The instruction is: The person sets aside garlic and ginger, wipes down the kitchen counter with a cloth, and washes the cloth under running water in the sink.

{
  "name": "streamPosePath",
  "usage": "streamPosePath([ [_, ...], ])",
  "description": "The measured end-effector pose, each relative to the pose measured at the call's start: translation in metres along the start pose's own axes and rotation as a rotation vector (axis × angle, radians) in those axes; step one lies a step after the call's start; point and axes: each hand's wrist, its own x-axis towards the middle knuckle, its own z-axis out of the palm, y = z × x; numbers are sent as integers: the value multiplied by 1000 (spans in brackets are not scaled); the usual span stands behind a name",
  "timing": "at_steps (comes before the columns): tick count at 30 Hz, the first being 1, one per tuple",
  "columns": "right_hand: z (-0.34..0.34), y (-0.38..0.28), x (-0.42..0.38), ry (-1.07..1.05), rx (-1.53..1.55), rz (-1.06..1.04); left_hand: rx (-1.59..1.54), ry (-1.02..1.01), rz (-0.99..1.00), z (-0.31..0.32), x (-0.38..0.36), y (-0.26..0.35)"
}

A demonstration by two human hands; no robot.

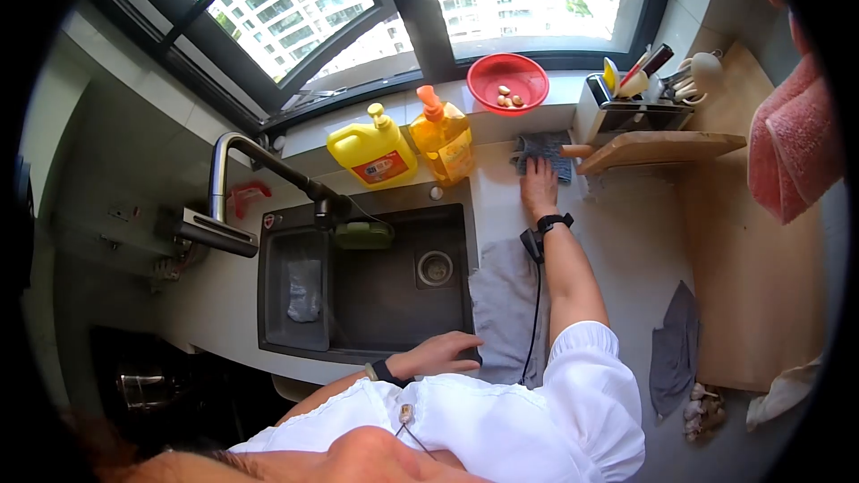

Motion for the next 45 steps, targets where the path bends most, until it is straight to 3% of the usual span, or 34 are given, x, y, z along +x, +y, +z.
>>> streamPosePath([
  [4,-21,-11,15,-67,-35,74,-86,69,-336,-1,-45,-28],
  [7,-23,-7,16,-98,-97,64,-109,74,-309,6,-58,-49],
  [13,-40,7,-31,-57,397,-16,-196,223,-289,-28,-31,-33],
  [17,-74,12,-54,-190,528,159,-157,230,-191,-27,-13,-30],
  [20,-67,2,-54,-33,417,-39,-138,163,-156,-9,-8,-34],
  [21,-61,-5,-54,-230,392,-4,-140,137,-161,-3,-9,-34],
  [24,-96,-57,-36,-499,311,282,-111,28,-156,5,-13,-36],
  [25,-75,-51,-28,-536,264,278,-99,2,-188,2,-15,-33],
  [28,-38,-36,-5,-349,184,315,-104,91,-210,2,-24,-43],
  [29,-34,-29,7,-391,148,337,-95,115,-239,1,-27,-48],
  [32,7,1,27,-59,389,226,-90,164,-328,-3,-34,-57],
  [33,2,1,31,-48,359,215,-99,166,-361,-2,-36,-59],
  [36,-19,-8,32,-302,89,261,-128,171,-378,-1,-29,-64],
  [40,-10,11,36,-350,198,226,-36,159,-254,3,-21,-51],
  [43,-22,22,6,-317,339,147,-21,278,-162,-10,-23,-35],
  [45,-47,21,-28,-246,447,70,-271,311,-218,-21,-30,-33],
])
